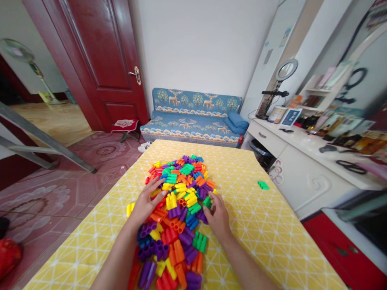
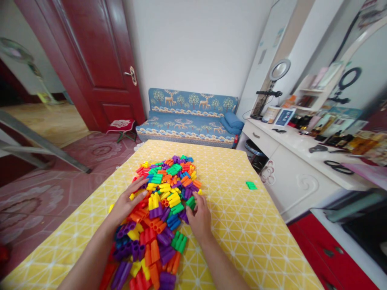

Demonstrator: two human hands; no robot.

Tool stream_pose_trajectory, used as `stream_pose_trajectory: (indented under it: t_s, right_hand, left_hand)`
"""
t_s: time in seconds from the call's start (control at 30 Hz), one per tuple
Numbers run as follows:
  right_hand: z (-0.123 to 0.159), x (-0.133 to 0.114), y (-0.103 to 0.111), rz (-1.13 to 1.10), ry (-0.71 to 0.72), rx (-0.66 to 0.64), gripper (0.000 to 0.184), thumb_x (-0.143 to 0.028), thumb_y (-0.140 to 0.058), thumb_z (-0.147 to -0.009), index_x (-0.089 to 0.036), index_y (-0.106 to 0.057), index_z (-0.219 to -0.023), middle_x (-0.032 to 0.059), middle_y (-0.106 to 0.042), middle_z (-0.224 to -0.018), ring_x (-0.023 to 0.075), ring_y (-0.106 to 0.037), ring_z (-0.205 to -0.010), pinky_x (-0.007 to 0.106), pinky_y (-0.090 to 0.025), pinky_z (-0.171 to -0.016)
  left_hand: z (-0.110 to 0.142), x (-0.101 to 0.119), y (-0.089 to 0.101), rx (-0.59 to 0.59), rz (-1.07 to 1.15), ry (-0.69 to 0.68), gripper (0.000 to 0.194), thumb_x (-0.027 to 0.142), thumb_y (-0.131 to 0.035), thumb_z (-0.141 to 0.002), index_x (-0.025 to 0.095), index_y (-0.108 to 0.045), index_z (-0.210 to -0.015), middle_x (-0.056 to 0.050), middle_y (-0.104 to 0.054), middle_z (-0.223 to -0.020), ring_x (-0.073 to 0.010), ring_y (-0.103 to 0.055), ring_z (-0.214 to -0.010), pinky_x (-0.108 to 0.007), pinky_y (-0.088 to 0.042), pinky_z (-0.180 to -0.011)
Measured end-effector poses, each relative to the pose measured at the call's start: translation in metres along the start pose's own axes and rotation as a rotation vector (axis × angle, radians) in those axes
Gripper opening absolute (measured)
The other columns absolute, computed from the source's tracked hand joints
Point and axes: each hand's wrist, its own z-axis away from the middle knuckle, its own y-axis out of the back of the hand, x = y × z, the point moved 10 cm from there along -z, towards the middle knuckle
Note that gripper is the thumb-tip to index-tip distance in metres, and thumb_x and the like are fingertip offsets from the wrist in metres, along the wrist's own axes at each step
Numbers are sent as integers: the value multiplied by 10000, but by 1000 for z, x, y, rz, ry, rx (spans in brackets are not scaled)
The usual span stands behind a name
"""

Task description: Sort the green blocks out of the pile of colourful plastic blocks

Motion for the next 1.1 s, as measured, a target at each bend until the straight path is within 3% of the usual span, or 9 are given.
stream_pose_trajectory:
  t_s: [0.1,0.2,0.33,0.47,0.53,0.7,0.83,1.1]
  right_hand:
    - [-2,0,18,-120,3,86,414,-209,-553,-808,-209,-542,-1223,78,-532,-1090,136,-561,-734,287,-520,-645]
    - [-14,19,57,-160,-1,258,312,-260,-572,-813,-210,-585,-1120,83,-520,-1120,161,-579,-841,288,-526,-655]
    - [-37,90,133,-42,-83,525,331,-350,-617,-744,-185,-597,-1031,77,-558,-1064,181,-586,-816,352,-525,-716]
    - [-49,164,180,323,-278,482,315,-350,-621,-647,-149,-634,-888,116,-614,-921,267,-567,-840,436,-468,-785]
    - [-46,179,192,485,-322,460,314,-340,-609,-634,-150,-637,-882,138,-626,-905,307,-551,-901,450,-436,-813]
    - [-28,162,201,606,-229,597,293,-369,-519,-696,-186,-649,-885,128,-629,-994,293,-535,-955,424,-401,-848]
    - [-36,159,183,557,-172,455,304,-380,-476,-726,-166,-691,-747,107,-654,-863,258,-559,-818,388,-413,-773]
    - [-50,171,163,497,-86,310,424,-472,-491,-731,-164,-692,-942,113,-624,-1001,256,-556,-938,419,-419,-896]
  left_hand:
    - [-4,-17,-10,-43,-32,5,585,551,-570,-809,239,-571,-1304,-117,-468,-1433,-306,-392,-1351,-490,-300,-1114]
    - [-5,-24,-20,-105,-113,-46,582,540,-590,-802,257,-564,-1309,-112,-453,-1443,-311,-410,-1335,-502,-313,-1104]
    - [-6,-30,-23,-106,-222,-45,562,538,-604,-791,271,-586,-1285,-102,-441,-1450,-321,-419,-1323,-510,-337,-1090]
    - [-5,-29,-23,-93,-247,-34,538,542,-593,-796,298,-595,-1275,-83,-461,-1436,-326,-427,-1317,-506,-360,-1077]
    - [-4,-29,-23,-98,-246,-31,540,543,-586,-801,303,-586,-1285,-80,-455,-1441,-325,-427,-1318,-504,-362,-1077]
    - [-3,-29,-24,-116,-275,-30,537,533,-570,-820,309,-561,-1308,-59,-413,-1474,-313,-416,-1329,-489,-358,-1089]
    - [-3,-30,-25,-124,-307,-10,531,535,-566,-828,315,-555,-1311,-45,-392,-1488,-304,-412,-1332,-474,-358,-1096]
    - [-3,-32,-25,-122,-314,-25,524,536,-565,-831,320,-555,-1308,-30,-384,-1496,-286,-407,-1339,-457,-356,-1104]
